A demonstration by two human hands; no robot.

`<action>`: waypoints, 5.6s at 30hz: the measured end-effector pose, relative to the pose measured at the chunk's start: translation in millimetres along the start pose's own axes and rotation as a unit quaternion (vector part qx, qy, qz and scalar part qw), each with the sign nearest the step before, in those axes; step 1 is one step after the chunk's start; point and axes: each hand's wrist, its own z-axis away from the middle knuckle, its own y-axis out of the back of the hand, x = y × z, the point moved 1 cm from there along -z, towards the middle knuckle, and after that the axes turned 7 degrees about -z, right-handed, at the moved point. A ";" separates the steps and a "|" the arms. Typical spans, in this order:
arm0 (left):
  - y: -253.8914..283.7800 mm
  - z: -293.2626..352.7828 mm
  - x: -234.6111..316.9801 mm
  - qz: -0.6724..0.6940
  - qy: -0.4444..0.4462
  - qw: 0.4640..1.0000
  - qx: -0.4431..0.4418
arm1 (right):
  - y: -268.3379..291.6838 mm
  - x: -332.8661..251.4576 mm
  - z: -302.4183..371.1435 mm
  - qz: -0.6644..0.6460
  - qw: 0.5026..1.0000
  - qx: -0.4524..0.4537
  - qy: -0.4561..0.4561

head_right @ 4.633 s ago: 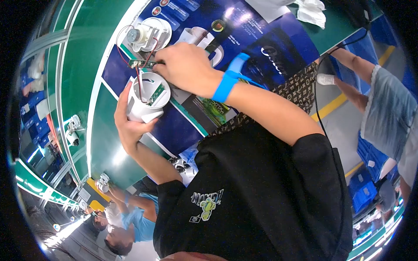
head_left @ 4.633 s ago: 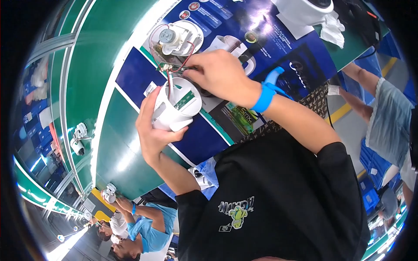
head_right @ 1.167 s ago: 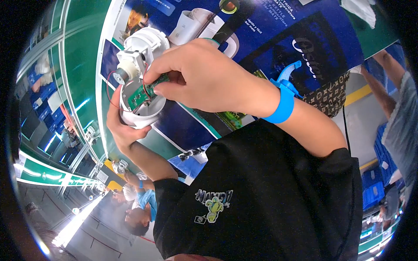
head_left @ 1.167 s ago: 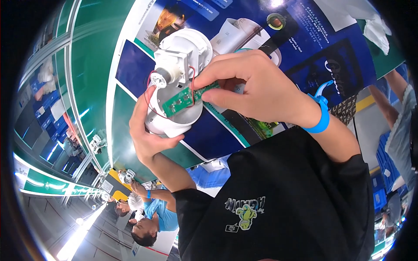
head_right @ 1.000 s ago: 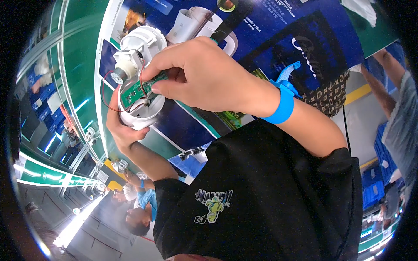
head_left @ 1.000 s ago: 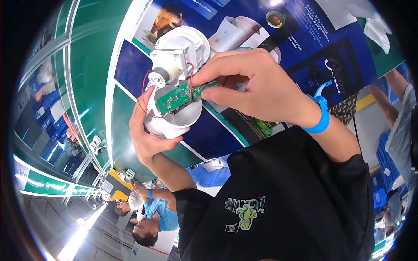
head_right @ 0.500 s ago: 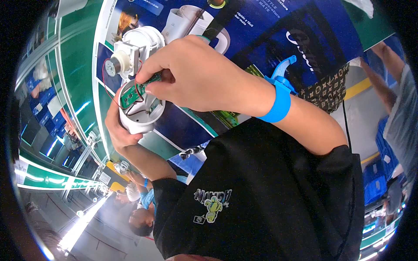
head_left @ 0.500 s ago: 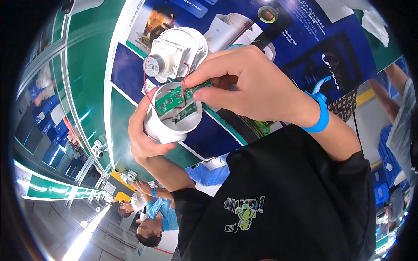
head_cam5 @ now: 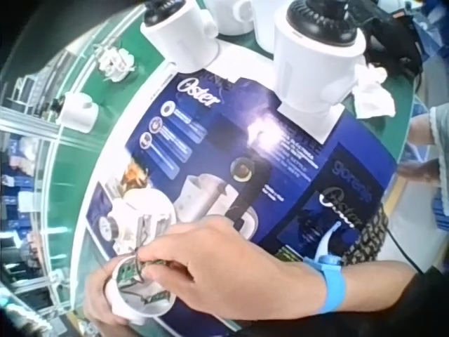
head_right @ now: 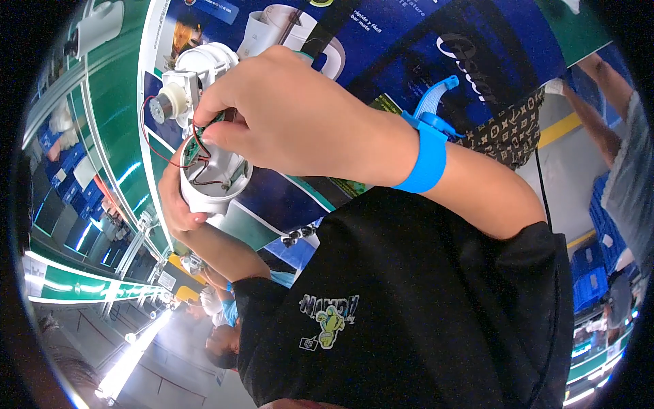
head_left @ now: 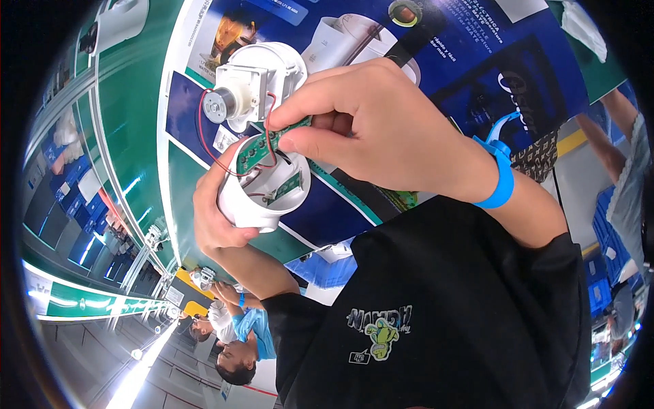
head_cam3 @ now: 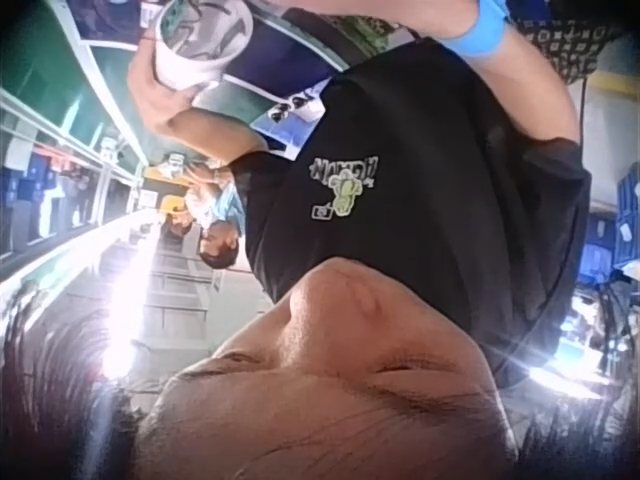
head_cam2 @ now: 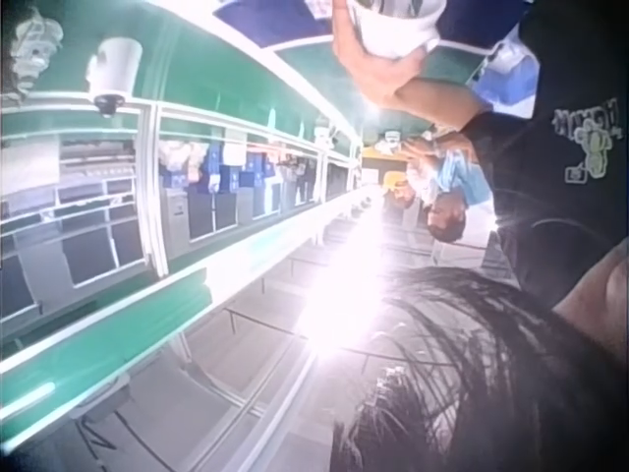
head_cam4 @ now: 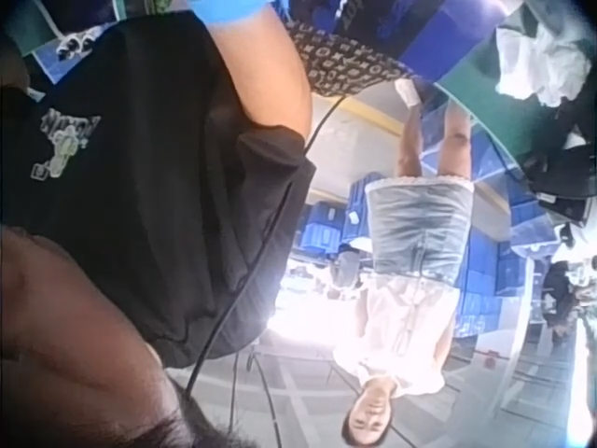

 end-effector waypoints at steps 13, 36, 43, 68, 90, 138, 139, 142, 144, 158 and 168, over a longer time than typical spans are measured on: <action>-5.6 -0.7 -20.7 0.068 0.001 0.995 -0.077 | -5.4 5.4 3.2 0.153 0.973 -0.068 0.156; 13.3 -19.5 -1.4 -0.056 -0.060 0.975 -0.207 | 0.9 30.9 2.0 0.173 0.945 -0.155 0.232; 3.6 -19.3 -11.3 -0.035 -0.056 0.980 -0.189 | -1.7 35.3 1.5 0.182 0.944 -0.156 0.227; -27.2 -26.5 -65.9 0.181 0.068 0.981 -0.026 | 32.9 46.6 -39.8 0.183 0.958 -0.209 0.069; -45.7 5.2 -42.8 -0.226 -0.105 0.923 0.294 | 14.7 64.7 6.8 0.317 0.935 -0.038 0.156; -67.5 -32.9 -37.1 0.041 -0.084 0.964 0.247 | 13.2 31.6 -30.4 -0.102 0.853 -0.161 -0.486; -67.2 -35.8 -36.4 0.023 -0.089 0.965 0.247 | 15.0 30.9 -30.8 -0.121 0.848 -0.159 -0.492; -68.6 -39.6 -34.1 -0.007 -0.095 0.964 0.248 | 26.6 29.4 -32.4 -0.185 0.825 -0.171 -0.507; -68.0 -45.3 -29.0 -0.019 -0.098 0.963 0.249 | 31.6 31.5 -35.3 -0.190 0.816 -0.168 -0.520; -67.1 -60.0 -22.1 -0.140 -0.096 0.955 0.244 | 30.9 29.7 -43.8 -0.113 0.829 -0.094 -0.539; -51.5 -25.6 -53.0 0.053 -0.074 0.974 0.209 | 55.0 35.9 -6.9 0.161 0.976 -0.008 -0.148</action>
